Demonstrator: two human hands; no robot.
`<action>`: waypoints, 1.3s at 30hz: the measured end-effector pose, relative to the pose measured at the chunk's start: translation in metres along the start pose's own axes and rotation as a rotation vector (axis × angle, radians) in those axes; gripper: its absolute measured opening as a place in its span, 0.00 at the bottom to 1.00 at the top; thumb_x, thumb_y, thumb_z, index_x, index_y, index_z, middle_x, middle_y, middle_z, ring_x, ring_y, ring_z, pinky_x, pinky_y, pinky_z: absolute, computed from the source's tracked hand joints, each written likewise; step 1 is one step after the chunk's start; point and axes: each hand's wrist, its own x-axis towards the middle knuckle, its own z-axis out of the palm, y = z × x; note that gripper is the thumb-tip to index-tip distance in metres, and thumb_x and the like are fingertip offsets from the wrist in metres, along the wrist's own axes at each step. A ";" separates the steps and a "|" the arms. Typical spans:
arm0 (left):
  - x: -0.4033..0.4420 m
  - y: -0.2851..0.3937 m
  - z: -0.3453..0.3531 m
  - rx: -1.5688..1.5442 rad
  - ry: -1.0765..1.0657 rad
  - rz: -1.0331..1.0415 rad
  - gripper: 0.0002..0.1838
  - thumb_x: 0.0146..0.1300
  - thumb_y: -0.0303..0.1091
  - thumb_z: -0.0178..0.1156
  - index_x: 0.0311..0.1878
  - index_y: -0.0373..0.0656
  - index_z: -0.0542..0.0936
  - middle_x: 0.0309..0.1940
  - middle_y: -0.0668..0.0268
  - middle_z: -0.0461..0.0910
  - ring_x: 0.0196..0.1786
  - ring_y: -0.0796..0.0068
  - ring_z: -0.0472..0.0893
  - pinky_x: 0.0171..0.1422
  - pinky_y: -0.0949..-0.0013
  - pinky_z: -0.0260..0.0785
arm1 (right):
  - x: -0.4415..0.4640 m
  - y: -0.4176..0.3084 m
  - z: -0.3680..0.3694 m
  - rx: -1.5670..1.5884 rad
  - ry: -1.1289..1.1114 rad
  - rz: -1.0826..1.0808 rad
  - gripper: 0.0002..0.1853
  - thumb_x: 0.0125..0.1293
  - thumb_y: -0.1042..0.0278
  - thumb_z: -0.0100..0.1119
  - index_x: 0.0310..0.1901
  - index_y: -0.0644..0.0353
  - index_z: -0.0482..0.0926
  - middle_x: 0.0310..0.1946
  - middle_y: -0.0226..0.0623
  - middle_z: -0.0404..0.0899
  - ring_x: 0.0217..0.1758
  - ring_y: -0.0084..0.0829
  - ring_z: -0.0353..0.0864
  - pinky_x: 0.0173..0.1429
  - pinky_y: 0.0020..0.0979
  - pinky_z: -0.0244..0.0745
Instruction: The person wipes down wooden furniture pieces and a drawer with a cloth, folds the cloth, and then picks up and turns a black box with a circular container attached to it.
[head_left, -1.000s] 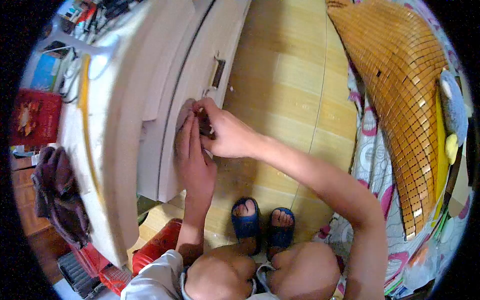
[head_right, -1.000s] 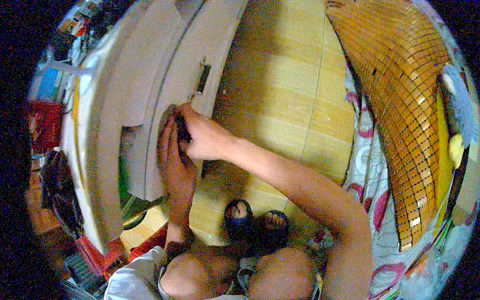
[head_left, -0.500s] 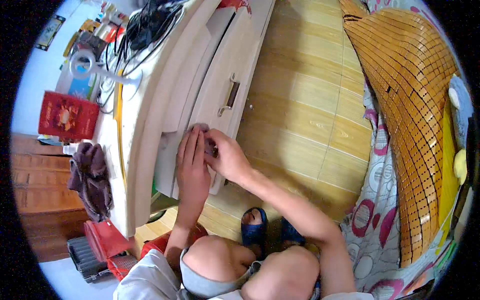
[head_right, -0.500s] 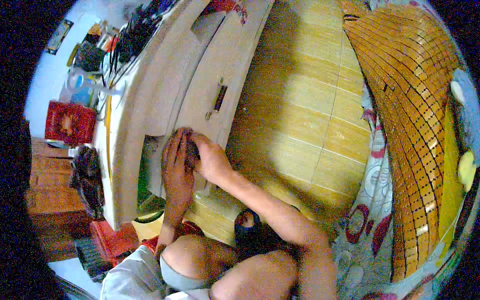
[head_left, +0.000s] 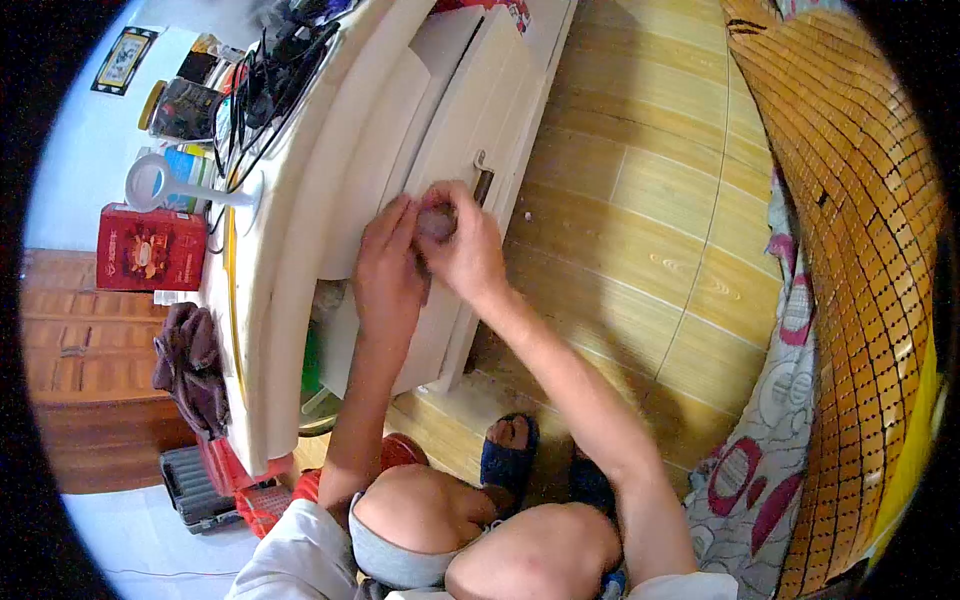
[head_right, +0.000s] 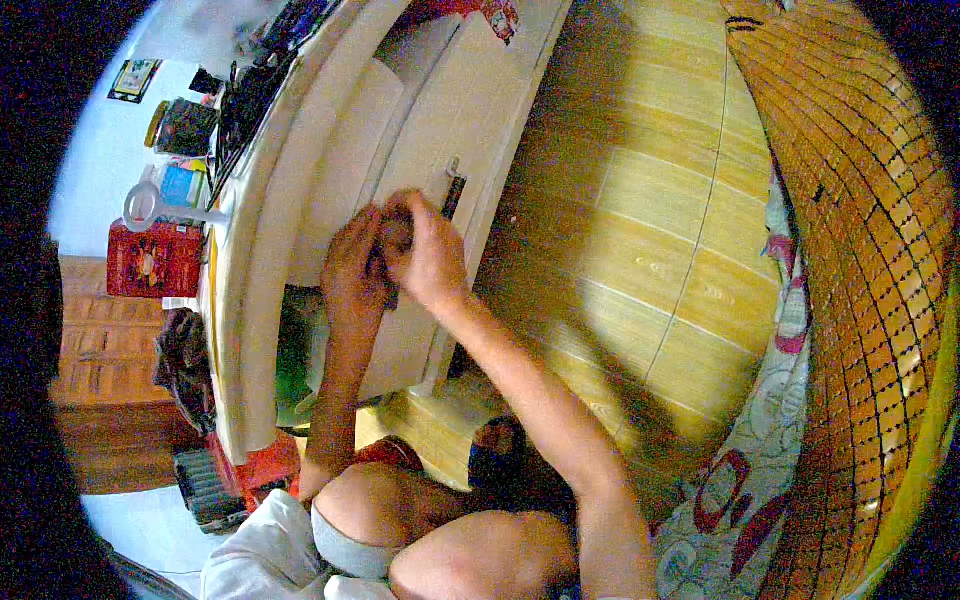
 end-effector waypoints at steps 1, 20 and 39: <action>0.010 -0.002 0.005 -0.032 0.012 0.014 0.26 0.54 0.16 0.52 0.59 0.34 0.76 0.61 0.52 0.75 0.63 0.52 0.74 0.68 0.59 0.66 | 0.011 0.007 0.000 0.004 0.002 0.006 0.15 0.52 0.78 0.65 0.42 0.61 0.76 0.35 0.46 0.82 0.43 0.42 0.84 0.48 0.35 0.77; 0.058 0.028 0.018 -0.127 0.023 -0.035 0.24 0.53 0.19 0.60 0.57 0.33 0.77 0.57 0.51 0.78 0.55 0.49 0.79 0.60 0.58 0.72 | 0.014 0.050 -0.022 -0.094 0.058 0.418 0.35 0.70 0.75 0.51 0.75 0.53 0.48 0.67 0.53 0.65 0.67 0.41 0.69 0.66 0.34 0.68; 0.143 0.108 0.055 -0.194 0.037 0.153 0.13 0.47 0.24 0.61 0.39 0.37 0.84 0.44 0.54 0.80 0.45 0.47 0.81 0.50 0.54 0.74 | -0.018 0.062 -0.121 -0.046 0.109 0.315 0.36 0.70 0.72 0.53 0.75 0.51 0.50 0.59 0.45 0.74 0.49 0.34 0.78 0.52 0.34 0.75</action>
